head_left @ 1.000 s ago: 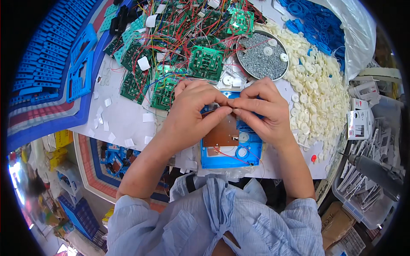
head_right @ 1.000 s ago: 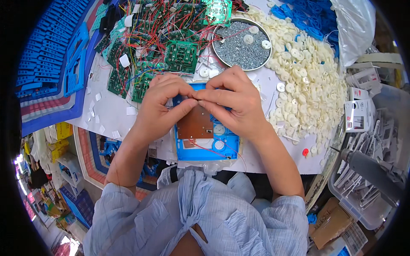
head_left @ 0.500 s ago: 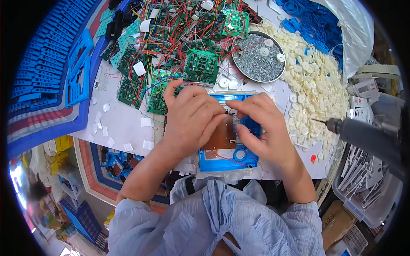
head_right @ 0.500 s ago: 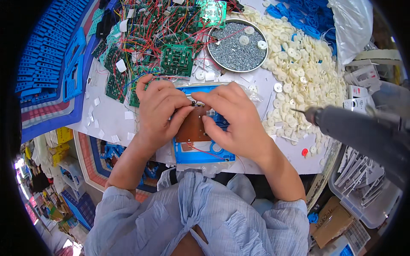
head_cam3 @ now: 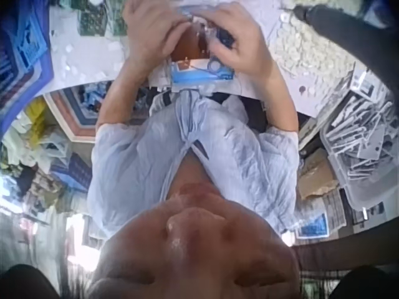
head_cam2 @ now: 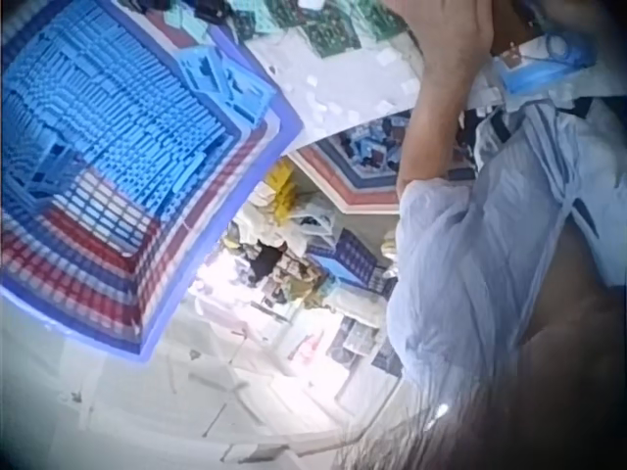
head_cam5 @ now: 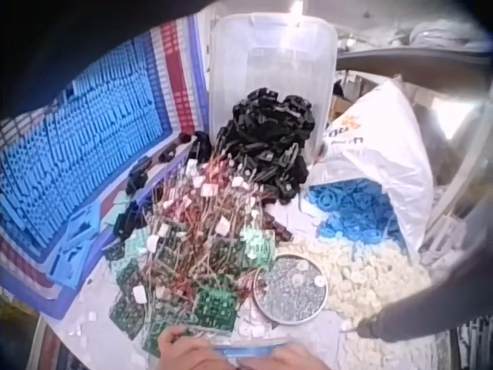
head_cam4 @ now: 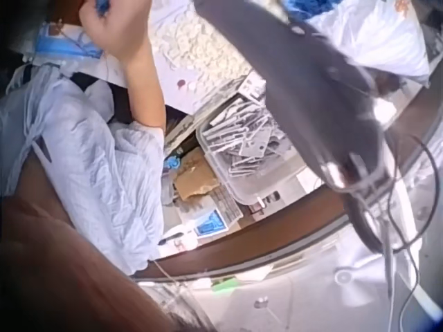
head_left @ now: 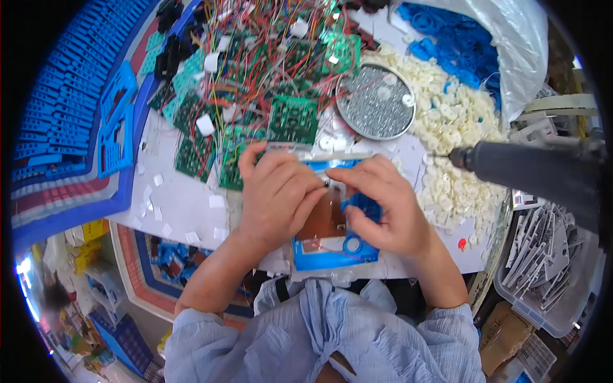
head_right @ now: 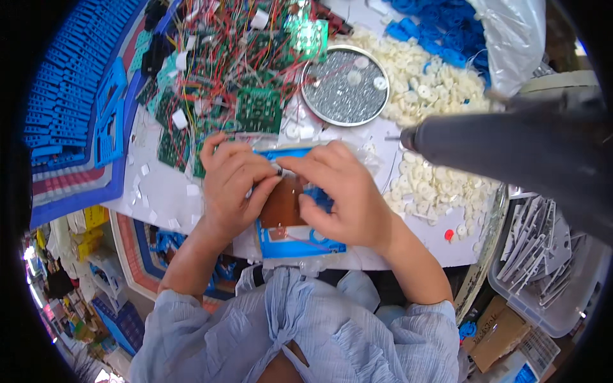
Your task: Assembling electronic components into a blue plastic casing using a power screwdriver.
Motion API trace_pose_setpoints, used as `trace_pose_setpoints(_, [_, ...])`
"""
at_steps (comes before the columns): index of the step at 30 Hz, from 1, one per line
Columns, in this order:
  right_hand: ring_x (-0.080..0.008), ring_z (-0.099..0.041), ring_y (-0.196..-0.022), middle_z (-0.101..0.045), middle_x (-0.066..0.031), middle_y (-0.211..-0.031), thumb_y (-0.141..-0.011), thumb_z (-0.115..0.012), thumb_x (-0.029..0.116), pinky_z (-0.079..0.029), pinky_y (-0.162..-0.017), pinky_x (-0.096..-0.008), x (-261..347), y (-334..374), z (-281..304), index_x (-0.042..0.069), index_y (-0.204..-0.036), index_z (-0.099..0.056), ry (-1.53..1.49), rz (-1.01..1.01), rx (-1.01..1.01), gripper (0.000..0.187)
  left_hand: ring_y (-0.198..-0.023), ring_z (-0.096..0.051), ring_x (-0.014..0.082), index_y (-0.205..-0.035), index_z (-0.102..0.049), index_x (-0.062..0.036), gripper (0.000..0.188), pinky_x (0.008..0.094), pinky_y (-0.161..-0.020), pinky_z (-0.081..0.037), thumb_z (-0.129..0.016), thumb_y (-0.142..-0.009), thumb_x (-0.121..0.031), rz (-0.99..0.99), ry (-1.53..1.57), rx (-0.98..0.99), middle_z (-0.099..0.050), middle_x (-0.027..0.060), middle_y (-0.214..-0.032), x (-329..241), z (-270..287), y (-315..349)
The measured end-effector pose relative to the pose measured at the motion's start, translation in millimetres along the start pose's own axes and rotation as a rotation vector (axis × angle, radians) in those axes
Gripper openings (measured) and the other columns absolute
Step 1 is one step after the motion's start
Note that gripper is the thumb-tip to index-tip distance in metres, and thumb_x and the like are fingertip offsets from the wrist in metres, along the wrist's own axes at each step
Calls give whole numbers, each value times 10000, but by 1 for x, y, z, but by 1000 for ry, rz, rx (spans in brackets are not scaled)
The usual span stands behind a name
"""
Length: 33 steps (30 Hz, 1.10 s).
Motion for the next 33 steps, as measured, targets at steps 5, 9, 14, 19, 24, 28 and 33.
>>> trace_pose_setpoints(5, [-233,-588,-846,-628,-87,-908,-786,-635,19,-488,-798,-350,-26,-33,23,46,-1263,-685,-39,-104,-262,480,-970,-606,233,-884,-680,-139,163,513,-1086,-307,-799,-776,-114,31,18,29,-689,-14,-903,1,3,0])
trace_pose_setpoints(9, [-240,-593,-734,-685,-101,-936,-824,-638,96,-504,-735,-355,-65,-110,55,34,-1202,-704,137,-145,-638,389,-974,-643,225,-905,-686,-125,145,524,-1130,-276,-780,-802,-86,112,110,40,-713,-6,-933,1,6,0])
trace_pose_setpoints(14, [-266,-641,-877,-709,-144,-994,-876,-691,212,-512,-777,-356,-206,-214,134,12,-1153,-697,627,-148,-821,342,-944,-665,229,-921,-680,-112,141,522,-1136,-300,-754,-818,-51,134,207,93,-718,10,-926,1,-5,-3])
trace_pose_setpoints(19, [-399,-701,-970,-729,-216,-1012,-834,-780,322,-557,-848,-486,-241,-271,131,35,-1082,-667,903,-456,-587,396,-891,-657,230,-910,-661,-111,140,515,-1096,-352,-744,-818,-47,205,209,51,-676,19,-851,3,-5,11])
trace_pose_setpoints(24, [-440,-699,-957,-724,-250,-975,-872,-724,332,-560,-840,-516,-210,-247,155,12,-1038,-703,826,-469,-676,361,-849,-642,219,-869,-659,-113,118,492,-1063,-374,-745,-808,-59,221,172,20,-657,20,-829,6,-6,11])
trace_pose_setpoints(28, [-367,-732,-937,-755,-207,-1019,-887,-696,413,-573,-828,-473,-164,-194,145,15,-1068,-722,350,-366,-837,438,-854,-643,228,-856,-659,-95,105,486,-1058,-381,-738,-802,-50,253,102,0,-674,31,-854,10,-2,13])
trace_pose_setpoints(33, [-74,-532,-687,-640,-16,-809,-1000,-612,251,-415,-615,-250,-36,-47,50,-20,-1059,-683,-127,-385,-653,287,-859,-652,237,-883,-678,-69,103,472,-1036,-408,-743,-809,-41,236,104,-77,-686,49,-863,18,6,19])
Point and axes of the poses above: each hand's wrist, its own y-axis away from the middle knuckle, its own z-axis out of the back of the hand, x = y × z, the point moved 4 cm from there along -y, towards the middle knuckle
